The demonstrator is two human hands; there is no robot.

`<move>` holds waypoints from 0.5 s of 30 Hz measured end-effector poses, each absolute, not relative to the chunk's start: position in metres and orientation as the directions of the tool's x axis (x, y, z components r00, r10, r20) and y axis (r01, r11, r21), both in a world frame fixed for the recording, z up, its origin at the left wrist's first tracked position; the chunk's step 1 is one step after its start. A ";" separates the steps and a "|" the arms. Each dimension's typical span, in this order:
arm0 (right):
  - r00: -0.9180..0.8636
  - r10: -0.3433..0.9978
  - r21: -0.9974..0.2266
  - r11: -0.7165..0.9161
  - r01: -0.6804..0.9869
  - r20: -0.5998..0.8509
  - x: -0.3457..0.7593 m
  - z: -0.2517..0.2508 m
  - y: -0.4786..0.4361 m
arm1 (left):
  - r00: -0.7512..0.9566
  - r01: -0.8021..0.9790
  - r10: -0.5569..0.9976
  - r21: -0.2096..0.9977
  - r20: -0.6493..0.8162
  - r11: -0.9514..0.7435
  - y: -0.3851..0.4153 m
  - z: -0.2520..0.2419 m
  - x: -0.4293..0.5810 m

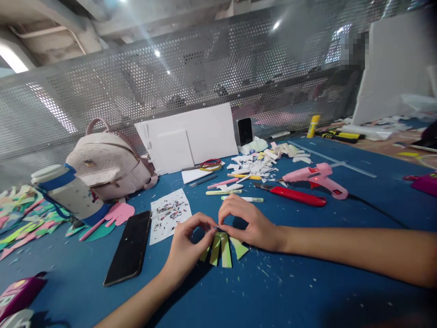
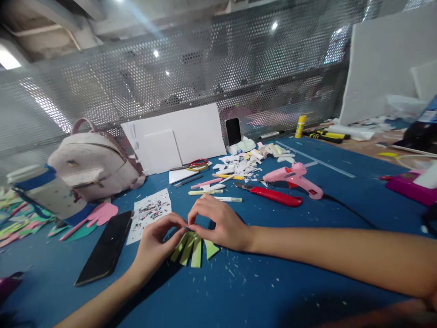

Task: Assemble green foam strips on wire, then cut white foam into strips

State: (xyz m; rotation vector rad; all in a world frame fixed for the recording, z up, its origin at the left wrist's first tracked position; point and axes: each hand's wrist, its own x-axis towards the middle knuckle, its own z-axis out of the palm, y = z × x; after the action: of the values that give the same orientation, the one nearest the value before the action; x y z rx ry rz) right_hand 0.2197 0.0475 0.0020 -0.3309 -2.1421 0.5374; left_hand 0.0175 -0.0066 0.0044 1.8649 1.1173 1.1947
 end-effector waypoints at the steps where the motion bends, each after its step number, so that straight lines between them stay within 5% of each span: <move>1: -0.580 0.416 -0.487 0.873 0.037 0.700 0.220 0.002 0.047 | 0.223 0.313 0.898 0.845 0.378 -0.433 -0.007 0.004 0.018; 15: -0.589 0.435 -0.499 0.864 0.061 0.681 0.221 0.003 0.045 | 0.241 0.350 0.903 0.836 0.356 -0.423 -0.012 0.005 0.018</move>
State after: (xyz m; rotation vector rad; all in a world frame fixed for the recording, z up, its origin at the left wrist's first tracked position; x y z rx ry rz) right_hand 0.2208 0.0452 0.0034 -0.3574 -2.1569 0.5425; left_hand 0.0182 -0.0118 0.0053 1.8993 1.1427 1.1506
